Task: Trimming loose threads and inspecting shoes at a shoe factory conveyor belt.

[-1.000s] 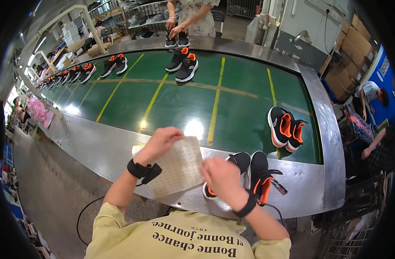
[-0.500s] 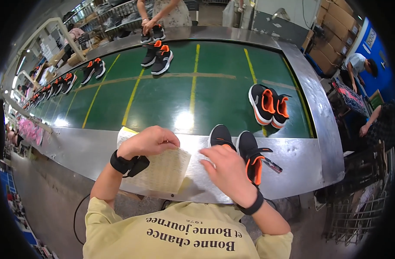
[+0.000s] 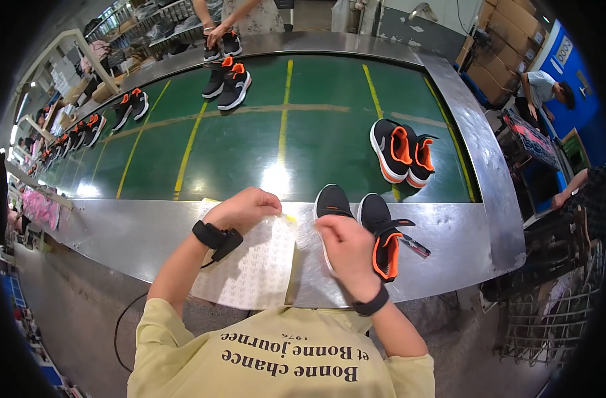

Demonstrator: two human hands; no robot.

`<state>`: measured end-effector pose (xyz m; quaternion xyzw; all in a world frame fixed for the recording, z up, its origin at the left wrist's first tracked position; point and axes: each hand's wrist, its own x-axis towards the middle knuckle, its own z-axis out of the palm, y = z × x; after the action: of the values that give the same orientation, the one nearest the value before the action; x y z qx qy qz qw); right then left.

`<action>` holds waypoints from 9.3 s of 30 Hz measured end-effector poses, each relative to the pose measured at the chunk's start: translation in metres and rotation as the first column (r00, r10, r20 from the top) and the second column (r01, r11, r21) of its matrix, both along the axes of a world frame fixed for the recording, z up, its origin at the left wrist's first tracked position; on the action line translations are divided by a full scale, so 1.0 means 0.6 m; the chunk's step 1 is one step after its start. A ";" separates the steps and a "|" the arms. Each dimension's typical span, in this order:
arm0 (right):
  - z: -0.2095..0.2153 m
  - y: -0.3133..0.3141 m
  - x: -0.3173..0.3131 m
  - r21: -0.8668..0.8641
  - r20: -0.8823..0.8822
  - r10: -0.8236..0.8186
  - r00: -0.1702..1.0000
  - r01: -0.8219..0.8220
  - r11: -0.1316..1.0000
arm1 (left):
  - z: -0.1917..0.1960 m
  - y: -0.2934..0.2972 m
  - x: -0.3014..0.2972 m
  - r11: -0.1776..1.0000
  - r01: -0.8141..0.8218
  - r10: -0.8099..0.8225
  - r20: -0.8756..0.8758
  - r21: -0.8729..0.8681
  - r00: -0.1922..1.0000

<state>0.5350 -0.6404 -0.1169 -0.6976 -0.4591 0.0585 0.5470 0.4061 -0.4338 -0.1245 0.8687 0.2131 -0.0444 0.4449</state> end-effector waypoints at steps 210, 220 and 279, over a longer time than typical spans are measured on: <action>0.048 -0.200 0.243 -0.716 0.651 0.474 0.593 0.272 0.644 | -0.056 -0.301 0.417 0.980 0.118 -0.106 -0.082 0.158 0.991; 0.037 -0.229 0.259 -0.664 0.688 0.397 0.607 0.306 0.682 | -0.069 -0.297 0.431 0.987 0.152 -0.143 -0.137 0.053 0.980; -0.151 -0.273 0.253 0.004 -0.890 -0.106 0.443 0.239 0.971 | -0.104 -0.381 0.372 0.826 -0.067 -0.281 0.512 0.560 0.812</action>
<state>0.6865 -0.8045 -0.2078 -0.5721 -0.0382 0.3254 0.7519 0.6290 -0.6626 -0.1871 0.9423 0.0208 0.2564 0.2141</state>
